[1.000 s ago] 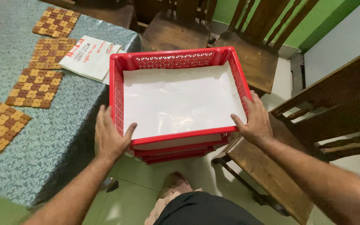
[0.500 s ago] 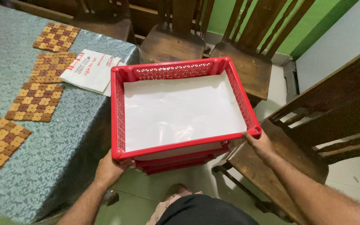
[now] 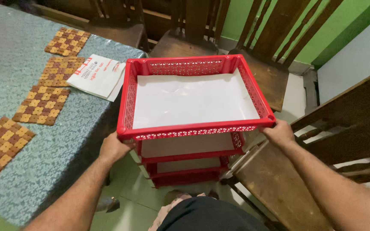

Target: The person assembles a multi-tier plastic storage rack by connecting white side panels to red basket trays. They insert the side panels into the corners of each basket, stack the baskets vertically, and secure the structure. The person then places the completed rack on a table.

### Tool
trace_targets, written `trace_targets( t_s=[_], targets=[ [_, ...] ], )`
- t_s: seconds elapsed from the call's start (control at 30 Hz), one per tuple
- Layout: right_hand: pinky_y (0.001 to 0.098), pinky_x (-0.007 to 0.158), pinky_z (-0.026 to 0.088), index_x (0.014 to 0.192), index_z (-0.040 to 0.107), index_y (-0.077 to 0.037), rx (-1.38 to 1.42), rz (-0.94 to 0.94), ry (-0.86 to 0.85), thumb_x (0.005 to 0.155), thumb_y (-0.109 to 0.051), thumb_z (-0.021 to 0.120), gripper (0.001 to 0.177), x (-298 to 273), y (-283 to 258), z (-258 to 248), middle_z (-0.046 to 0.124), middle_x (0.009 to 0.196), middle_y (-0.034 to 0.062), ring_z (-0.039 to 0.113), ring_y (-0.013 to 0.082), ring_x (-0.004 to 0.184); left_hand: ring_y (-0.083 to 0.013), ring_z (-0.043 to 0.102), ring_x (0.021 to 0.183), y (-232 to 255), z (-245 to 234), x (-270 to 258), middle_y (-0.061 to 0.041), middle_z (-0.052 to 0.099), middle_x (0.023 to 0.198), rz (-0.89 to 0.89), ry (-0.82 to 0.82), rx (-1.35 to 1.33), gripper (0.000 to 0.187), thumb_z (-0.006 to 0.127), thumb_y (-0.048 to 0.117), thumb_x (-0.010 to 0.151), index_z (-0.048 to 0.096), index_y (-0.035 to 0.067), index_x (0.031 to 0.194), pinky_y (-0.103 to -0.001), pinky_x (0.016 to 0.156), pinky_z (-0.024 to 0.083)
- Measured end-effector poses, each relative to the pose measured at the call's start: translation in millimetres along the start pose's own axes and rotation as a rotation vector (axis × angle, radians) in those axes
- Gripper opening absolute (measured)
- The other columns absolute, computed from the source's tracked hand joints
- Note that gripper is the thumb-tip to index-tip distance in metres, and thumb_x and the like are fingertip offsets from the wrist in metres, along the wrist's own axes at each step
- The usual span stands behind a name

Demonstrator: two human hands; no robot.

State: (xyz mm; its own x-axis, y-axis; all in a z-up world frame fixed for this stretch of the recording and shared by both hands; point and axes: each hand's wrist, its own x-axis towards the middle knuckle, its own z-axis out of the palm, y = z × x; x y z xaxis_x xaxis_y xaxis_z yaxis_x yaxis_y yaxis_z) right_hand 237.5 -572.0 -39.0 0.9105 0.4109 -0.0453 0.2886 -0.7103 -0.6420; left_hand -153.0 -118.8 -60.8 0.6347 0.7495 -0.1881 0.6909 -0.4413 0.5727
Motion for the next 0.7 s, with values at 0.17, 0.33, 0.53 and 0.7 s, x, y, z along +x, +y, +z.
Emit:
trace_targets(
  t_s=[0.17,0.33,0.53,0.7],
  targets=[
    [0.0366,0.072,0.056,0.1,0.08,-0.006,-0.012,0.092,0.036,0.077,-0.038,0.08,0.039,35.9,2.1,-22.8,0.077,0.078,0.0102,0.073,0.0198,0.072,-0.0277,0.076,0.098,48.4,-1.7,63.3,-0.011,0.079,0.104,0.038,0.096,-0.077,0.054,0.089,0.042,0.07,0.075,0.012,0.112,-0.041,0.088,0.057],
    [0.0357,0.071,0.056,0.1,0.08,-0.005,0.038,0.123,0.078,0.074,-0.039,0.083,0.042,64.1,-7.4,-33.5,0.076,0.077,0.0092,0.073,0.0198,0.071,-0.0302,0.073,0.101,74.4,14.2,156.0,-0.015,0.076,0.109,0.143,0.171,-0.096,0.053,0.083,0.036,0.078,0.071,0.011,0.123,-0.042,0.089,0.055],
    [0.0326,0.075,0.058,0.111,0.077,-0.006,0.152,0.255,0.069,0.077,-0.034,0.083,0.044,109.5,-21.6,-34.9,0.079,0.093,0.0086,0.075,0.0161,0.08,-0.0302,0.071,0.106,105.0,24.1,225.3,-0.016,0.075,0.115,0.163,0.108,-0.173,0.043,0.073,0.029,0.09,0.068,0.008,0.127,-0.041,0.094,0.053],
    [0.0333,0.069,0.06,0.108,0.075,-0.001,0.28,0.293,0.107,0.083,-0.028,0.082,0.038,154.3,-20.7,-19.9,0.076,0.093,0.0078,0.073,0.017,0.078,-0.0303,0.069,0.112,138.1,17.2,256.7,-0.015,0.073,0.121,0.173,0.09,-0.193,0.046,0.074,0.031,0.09,0.067,0.012,0.131,-0.042,0.097,0.051]
  ],
)
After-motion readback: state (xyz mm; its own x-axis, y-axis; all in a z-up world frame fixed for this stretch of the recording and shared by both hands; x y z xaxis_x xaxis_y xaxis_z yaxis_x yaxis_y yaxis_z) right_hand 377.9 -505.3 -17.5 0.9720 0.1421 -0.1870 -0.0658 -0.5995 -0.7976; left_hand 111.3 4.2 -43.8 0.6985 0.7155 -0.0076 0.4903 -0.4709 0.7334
